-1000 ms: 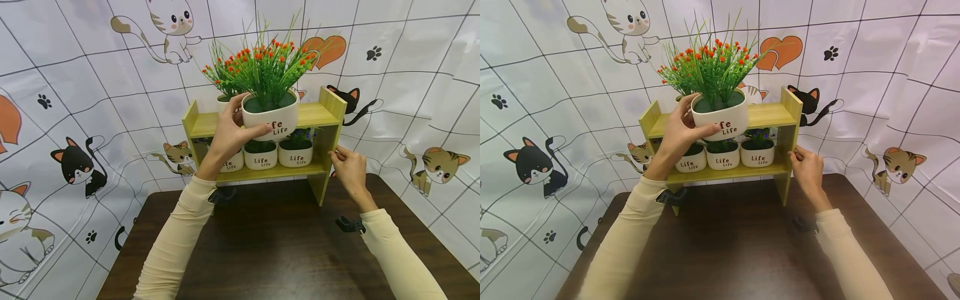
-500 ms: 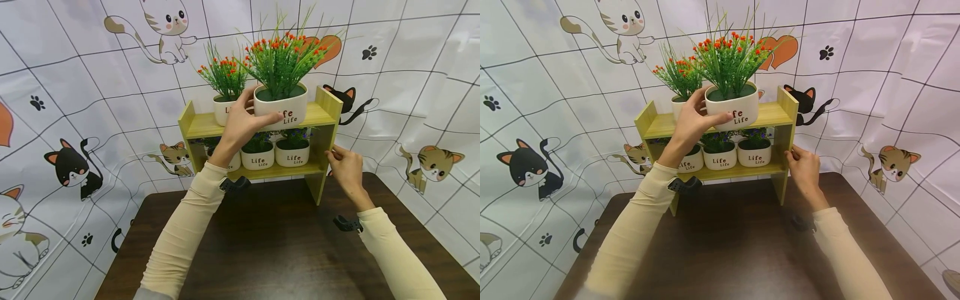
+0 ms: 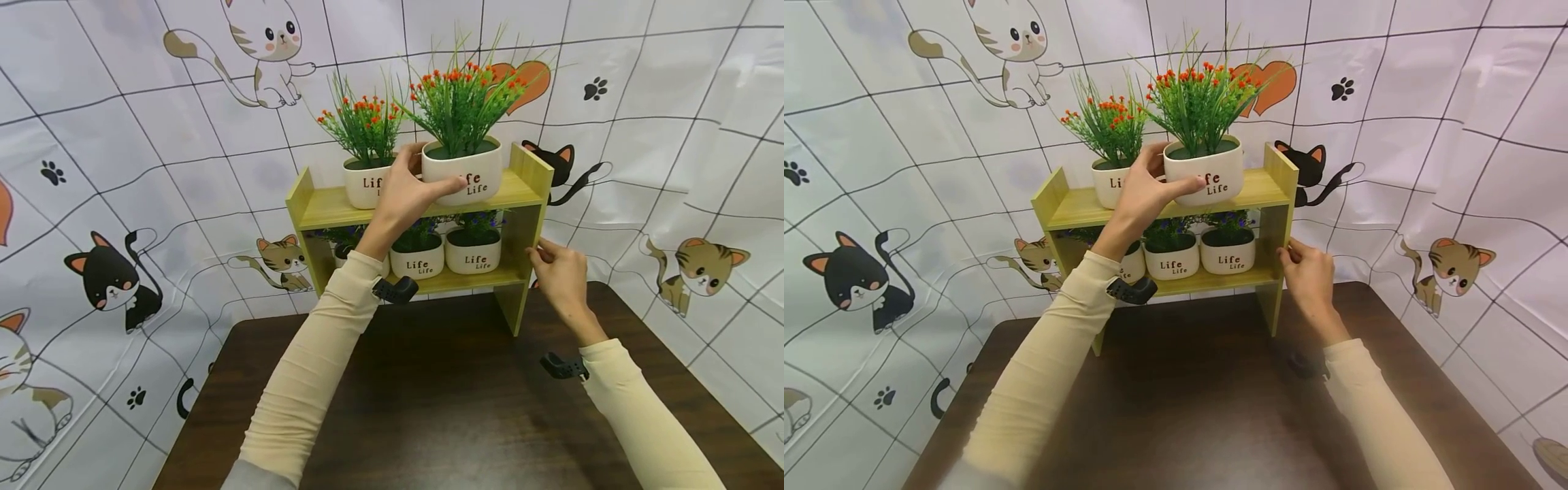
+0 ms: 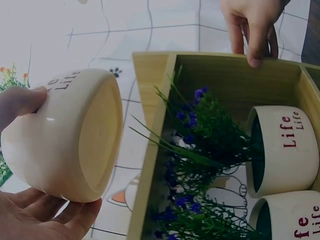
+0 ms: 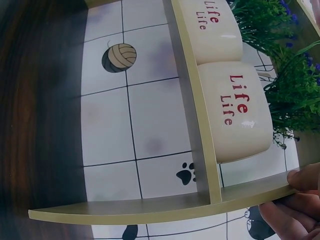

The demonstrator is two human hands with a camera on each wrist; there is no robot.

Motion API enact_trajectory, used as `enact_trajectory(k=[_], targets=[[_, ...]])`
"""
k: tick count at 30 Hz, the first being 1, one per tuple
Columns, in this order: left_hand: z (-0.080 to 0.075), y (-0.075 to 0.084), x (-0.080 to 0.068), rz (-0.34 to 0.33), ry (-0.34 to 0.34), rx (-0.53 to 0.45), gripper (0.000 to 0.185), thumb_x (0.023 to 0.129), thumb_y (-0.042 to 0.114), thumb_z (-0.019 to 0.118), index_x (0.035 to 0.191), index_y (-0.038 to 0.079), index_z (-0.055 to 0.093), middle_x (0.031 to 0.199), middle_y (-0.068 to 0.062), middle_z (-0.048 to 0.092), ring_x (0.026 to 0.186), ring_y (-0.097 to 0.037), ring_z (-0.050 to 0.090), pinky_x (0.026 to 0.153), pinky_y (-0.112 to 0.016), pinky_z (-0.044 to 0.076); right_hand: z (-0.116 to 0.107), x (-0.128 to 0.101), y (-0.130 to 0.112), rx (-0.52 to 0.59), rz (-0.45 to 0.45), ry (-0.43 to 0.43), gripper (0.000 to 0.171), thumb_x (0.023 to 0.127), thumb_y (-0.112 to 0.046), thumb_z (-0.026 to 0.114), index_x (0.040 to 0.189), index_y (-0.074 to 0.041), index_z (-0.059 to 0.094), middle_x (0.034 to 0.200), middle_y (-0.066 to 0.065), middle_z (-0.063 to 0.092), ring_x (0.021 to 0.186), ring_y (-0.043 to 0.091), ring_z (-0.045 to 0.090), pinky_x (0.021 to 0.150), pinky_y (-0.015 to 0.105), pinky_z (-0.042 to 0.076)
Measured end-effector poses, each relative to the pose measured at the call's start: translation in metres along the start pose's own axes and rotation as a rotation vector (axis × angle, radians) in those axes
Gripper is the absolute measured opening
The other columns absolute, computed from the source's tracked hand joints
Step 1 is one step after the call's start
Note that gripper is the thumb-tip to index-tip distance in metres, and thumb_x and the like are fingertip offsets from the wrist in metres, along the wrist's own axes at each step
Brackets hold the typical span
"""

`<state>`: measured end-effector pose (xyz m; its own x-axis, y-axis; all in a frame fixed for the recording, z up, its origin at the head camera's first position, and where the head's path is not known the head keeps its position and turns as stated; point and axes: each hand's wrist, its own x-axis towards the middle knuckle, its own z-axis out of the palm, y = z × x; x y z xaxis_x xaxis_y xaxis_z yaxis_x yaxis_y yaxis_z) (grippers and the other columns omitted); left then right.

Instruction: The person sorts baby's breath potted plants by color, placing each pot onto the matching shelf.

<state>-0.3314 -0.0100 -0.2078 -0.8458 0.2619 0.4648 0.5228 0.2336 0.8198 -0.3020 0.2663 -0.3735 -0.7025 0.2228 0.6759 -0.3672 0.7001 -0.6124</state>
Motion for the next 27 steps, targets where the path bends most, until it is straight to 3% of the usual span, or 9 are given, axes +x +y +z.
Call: enact_trajectory(k=[4, 9, 14, 17, 19, 24, 27], targets=[[0.001, -0.005, 0.004, -0.026, 0.009, 0.020, 0.096, 0.086, 0.033, 0.090, 0.164, 0.014, 0.039, 0.141, -0.009, 0.067, 0.116, -0.019, 0.069, 0.095, -0.036, 0.059, 0.001, 0.000, 0.000, -0.016, 0.012, -0.003, 0.031, 0.101, -0.009, 0.073, 0.127, 0.007, 0.074, 0.098, 0.029, 0.076, 0.037, -0.020, 0.041, 0.045, 0.005, 0.035], [0.003, -0.007, 0.010, -0.062, 0.031, 0.044, 0.097, 0.086, 0.034, 0.089, 0.166, 0.015, 0.038, 0.150, -0.008, 0.061, 0.129, -0.021, 0.064, 0.102, -0.036, 0.057, 0.001, 0.000, 0.000, -0.029, 0.012, -0.003, 0.032, 0.101, -0.010, 0.074, 0.129, 0.007, 0.073, 0.100, 0.029, 0.076, 0.037, -0.021, 0.041, 0.049, 0.002, 0.035], [0.005, -0.009, 0.015, -0.091, 0.026, 0.012, 0.100, 0.089, 0.033, 0.087, 0.169, 0.013, 0.031, 0.160, -0.007, 0.053, 0.137, -0.023, 0.061, 0.108, -0.036, 0.055, 0.001, 0.001, -0.001, -0.024, 0.006, 0.003, 0.033, 0.100, -0.009, 0.074, 0.129, 0.007, 0.072, 0.099, 0.029, 0.076, 0.037, -0.021, 0.041, 0.052, 0.000, 0.035], [0.006, -0.012, 0.017, -0.099, 0.013, -0.006, 0.099, 0.092, 0.031, 0.085, 0.170, 0.011, 0.027, 0.156, -0.008, 0.057, 0.131, -0.022, 0.065, 0.108, -0.037, 0.053, 0.002, 0.000, 0.000, -0.023, 0.006, 0.004, 0.032, 0.100, -0.008, 0.074, 0.128, 0.008, 0.072, 0.098, 0.030, 0.076, 0.037, -0.021, 0.041, 0.052, -0.001, 0.035], [0.007, -0.014, 0.018, -0.083, 0.008, 0.000, 0.090, 0.094, 0.030, 0.083, 0.166, 0.008, 0.034, 0.147, -0.011, 0.063, 0.123, -0.023, 0.068, 0.105, -0.038, 0.054, 0.002, 0.000, 0.000, -0.022, 0.009, 0.004, 0.033, 0.100, -0.008, 0.074, 0.128, 0.009, 0.072, 0.098, 0.030, 0.076, 0.037, -0.021, 0.041, 0.051, 0.000, 0.035], [0.008, -0.019, 0.018, -0.057, -0.026, 0.036, 0.057, 0.098, 0.029, 0.080, 0.144, 0.005, 0.055, 0.124, -0.013, 0.069, 0.102, -0.023, 0.068, 0.086, -0.035, 0.055, 0.002, -0.001, 0.001, -0.020, 0.010, 0.009, 0.033, 0.100, -0.008, 0.075, 0.128, 0.008, 0.072, 0.097, 0.030, 0.076, 0.037, -0.021, 0.041, 0.048, 0.002, 0.035], [0.008, -0.021, 0.018, -0.077, -0.044, 0.070, 0.051, 0.100, 0.029, 0.078, 0.137, 0.004, 0.056, 0.119, -0.015, 0.065, 0.093, -0.022, 0.064, 0.078, -0.031, 0.050, 0.002, -0.001, 0.001, -0.015, 0.001, 0.012, 0.031, 0.100, -0.008, 0.075, 0.127, 0.008, 0.073, 0.096, 0.030, 0.076, 0.036, -0.020, 0.040, 0.044, 0.005, 0.035]])
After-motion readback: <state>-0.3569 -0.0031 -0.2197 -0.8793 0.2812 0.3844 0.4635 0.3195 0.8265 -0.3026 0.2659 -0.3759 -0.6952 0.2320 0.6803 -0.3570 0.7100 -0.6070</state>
